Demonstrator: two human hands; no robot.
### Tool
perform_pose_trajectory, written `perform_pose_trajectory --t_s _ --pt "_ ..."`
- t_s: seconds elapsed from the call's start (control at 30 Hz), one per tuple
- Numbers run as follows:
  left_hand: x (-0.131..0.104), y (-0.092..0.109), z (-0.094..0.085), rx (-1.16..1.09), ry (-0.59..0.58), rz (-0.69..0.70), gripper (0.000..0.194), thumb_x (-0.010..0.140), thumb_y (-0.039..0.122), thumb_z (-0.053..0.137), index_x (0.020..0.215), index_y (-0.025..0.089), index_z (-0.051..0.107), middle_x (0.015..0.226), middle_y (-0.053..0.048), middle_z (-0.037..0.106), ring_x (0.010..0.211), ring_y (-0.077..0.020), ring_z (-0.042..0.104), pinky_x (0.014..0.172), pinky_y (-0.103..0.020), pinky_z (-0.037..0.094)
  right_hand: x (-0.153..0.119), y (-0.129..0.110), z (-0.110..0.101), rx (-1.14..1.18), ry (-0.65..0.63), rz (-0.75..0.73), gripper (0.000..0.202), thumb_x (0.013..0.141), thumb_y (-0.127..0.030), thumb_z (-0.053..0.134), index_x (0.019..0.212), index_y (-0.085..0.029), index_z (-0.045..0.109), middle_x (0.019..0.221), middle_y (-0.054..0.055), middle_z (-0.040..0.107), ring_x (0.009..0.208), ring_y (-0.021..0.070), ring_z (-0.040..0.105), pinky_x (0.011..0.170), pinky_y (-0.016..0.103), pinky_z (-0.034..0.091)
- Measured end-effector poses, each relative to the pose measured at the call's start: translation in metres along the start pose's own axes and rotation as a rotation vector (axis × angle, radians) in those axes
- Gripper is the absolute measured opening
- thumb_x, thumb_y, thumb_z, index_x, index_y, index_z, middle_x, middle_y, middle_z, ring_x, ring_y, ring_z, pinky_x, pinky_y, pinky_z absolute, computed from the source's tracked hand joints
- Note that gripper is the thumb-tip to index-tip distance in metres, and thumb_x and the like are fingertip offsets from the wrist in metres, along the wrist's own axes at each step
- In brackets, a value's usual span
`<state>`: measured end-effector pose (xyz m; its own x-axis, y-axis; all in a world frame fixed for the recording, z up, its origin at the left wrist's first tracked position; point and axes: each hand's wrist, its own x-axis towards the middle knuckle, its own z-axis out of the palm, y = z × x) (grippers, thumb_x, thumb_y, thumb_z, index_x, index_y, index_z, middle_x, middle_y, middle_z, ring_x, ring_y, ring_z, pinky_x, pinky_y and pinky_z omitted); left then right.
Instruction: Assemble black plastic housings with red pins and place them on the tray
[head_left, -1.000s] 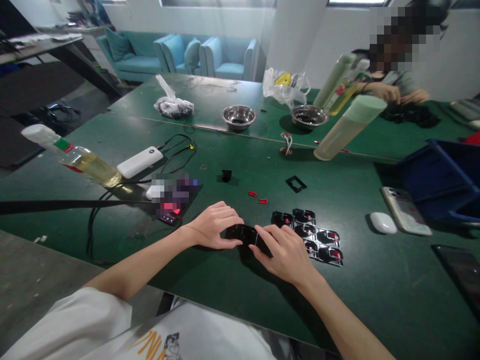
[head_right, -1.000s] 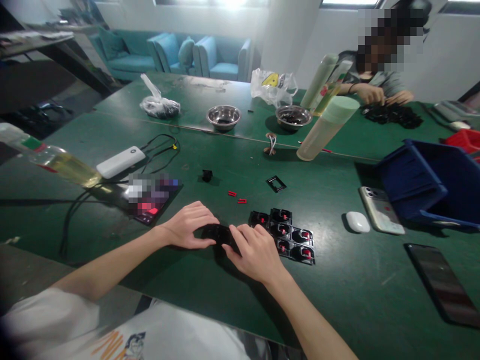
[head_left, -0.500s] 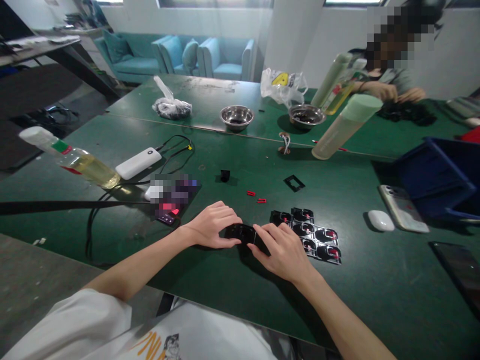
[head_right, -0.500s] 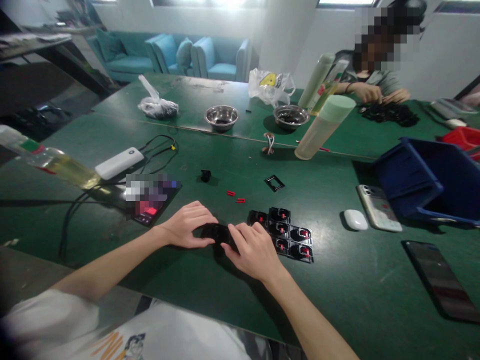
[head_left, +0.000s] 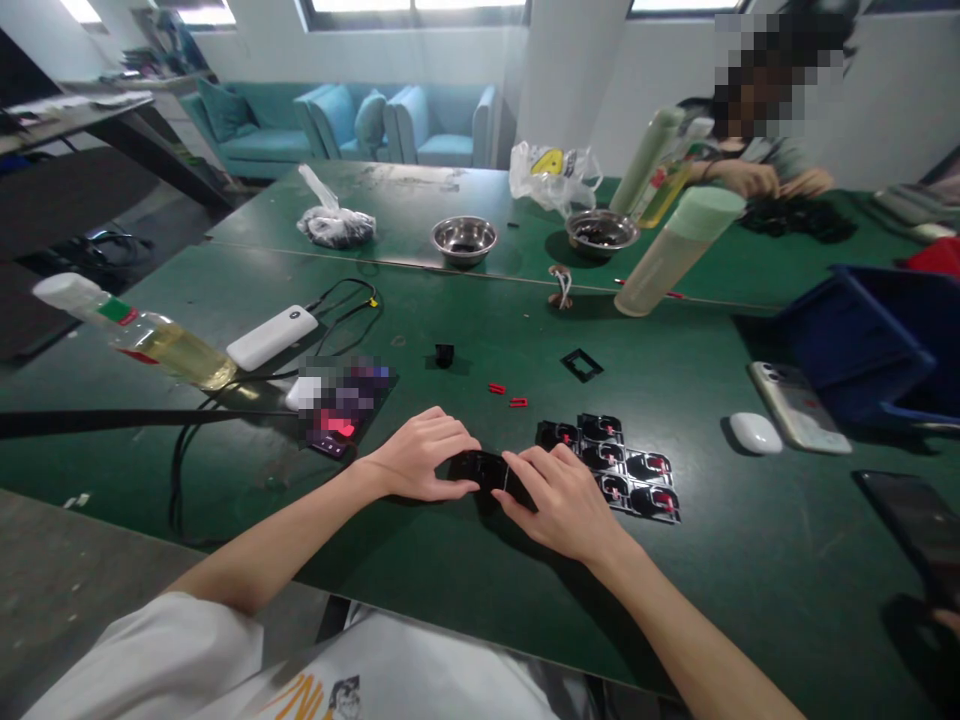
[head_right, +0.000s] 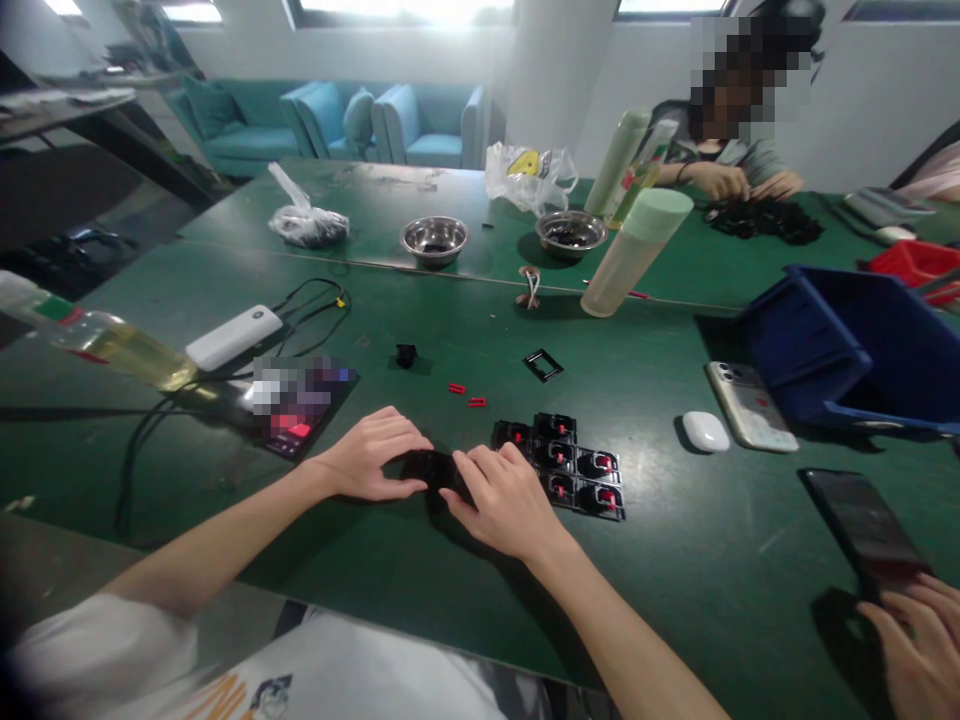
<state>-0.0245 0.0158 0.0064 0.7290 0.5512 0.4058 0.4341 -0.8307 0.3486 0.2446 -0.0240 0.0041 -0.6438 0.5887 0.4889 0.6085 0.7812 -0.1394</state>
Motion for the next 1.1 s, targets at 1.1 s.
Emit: perform_pose_trajectory --t_s 1.1 --pt "0.0002 -0.0015 0.0017 0.007 -0.059 -0.004 0.033 0.096 0.048 0.069 0.111 0.018 0.069 0.100 -0.007 0.074 0.090 -0.0223 0.065 0.082 -0.037 0.048 -0.0013 -0.0007 0.0021 -0.018 -0.040 -0.004 0.026 0.102 -0.033 0.066 0.117 -0.012 0.070 0.095 0.011 0.073 0.080 0.0222 0.062 0.073 0.038 0.041"
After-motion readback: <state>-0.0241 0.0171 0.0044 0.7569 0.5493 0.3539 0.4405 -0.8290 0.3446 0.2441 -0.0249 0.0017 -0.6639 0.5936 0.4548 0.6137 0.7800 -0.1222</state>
